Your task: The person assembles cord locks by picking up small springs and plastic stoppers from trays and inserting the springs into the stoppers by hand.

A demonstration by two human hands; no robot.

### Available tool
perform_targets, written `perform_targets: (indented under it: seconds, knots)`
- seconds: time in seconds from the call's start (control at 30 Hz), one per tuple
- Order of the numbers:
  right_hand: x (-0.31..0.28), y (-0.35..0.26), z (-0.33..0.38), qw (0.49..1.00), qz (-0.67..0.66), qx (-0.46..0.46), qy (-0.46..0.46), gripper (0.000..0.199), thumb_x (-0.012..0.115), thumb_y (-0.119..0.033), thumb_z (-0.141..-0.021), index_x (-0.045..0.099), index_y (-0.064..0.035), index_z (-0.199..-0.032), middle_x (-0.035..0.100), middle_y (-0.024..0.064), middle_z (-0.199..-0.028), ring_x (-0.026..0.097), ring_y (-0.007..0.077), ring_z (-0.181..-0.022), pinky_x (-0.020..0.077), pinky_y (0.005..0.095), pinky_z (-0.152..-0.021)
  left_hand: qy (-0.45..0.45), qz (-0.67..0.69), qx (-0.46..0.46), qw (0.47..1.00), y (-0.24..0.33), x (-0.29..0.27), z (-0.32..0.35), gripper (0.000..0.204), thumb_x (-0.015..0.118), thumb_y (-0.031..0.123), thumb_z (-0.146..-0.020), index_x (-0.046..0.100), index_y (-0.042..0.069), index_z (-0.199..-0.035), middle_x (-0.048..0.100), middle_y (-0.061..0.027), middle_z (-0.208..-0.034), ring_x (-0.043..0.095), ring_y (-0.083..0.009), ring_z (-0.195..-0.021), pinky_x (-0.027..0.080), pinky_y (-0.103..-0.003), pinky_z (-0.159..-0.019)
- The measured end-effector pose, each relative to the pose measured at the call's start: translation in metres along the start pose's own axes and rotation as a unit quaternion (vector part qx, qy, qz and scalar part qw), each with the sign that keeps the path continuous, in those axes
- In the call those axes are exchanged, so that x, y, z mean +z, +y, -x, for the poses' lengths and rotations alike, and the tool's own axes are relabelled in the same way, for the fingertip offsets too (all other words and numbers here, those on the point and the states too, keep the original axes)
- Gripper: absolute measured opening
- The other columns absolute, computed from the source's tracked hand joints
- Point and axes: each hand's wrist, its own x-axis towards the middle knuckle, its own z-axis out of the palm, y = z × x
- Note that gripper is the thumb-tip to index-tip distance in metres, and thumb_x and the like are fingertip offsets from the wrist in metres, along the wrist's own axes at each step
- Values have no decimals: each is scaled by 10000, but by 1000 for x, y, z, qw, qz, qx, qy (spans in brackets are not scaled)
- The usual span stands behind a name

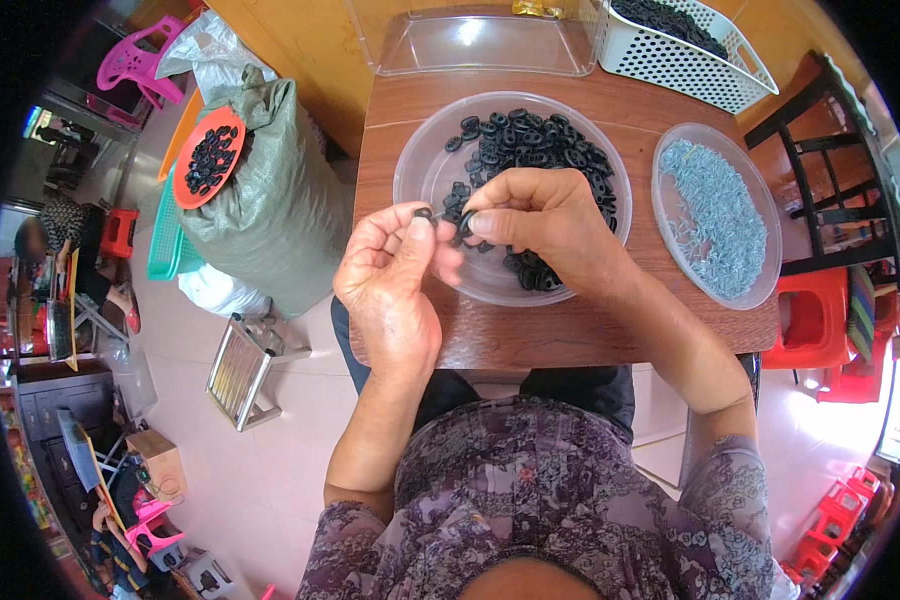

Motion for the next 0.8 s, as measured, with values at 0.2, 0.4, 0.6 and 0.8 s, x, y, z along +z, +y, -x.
perform_targets:
  seconds: [0.2,0.4,0.6,0.8]
  knots:
    - [6,-4,7,1000,-10,-24,8,88,635,-35,-760,636,33,-815,631,39,-712,567,67,-656,461,214,-596,-10,24,-16,1000,0,5,1,98,526,15,-874,527,-51,-946,622,-147,-793,595,-169,-575,491,-261,-486]
    - [7,2,11,998,-20,44,40,159,625,-116,-799,655,18,-880,614,31,-716,528,66,-620,385,192,-515,-29,52,-39,997,2,4,1,94,519,18,-876,519,-54,-937,623,-164,-803,614,-192,-589,511,-285,-490]
    - [5,3,12,999,-33,34,21,167,607,-119,-811,650,28,-879,612,38,-707,530,71,-618,383,192,-508,-20,36,-40,998,0,2,-1,97,524,20,-875,522,-57,-935,625,-166,-812,611,-186,-586,512,-285,-491]
    - [8,-1,15,999,20,20,24,171,596,-142,-826,662,3,-890,629,34,-720,553,66,-641,395,190,-510,-4,-6,-21,1000,-1,2,2,93,520,8,-873,528,-51,-945,627,-158,-816,611,-171,-610,513,-270,-543]
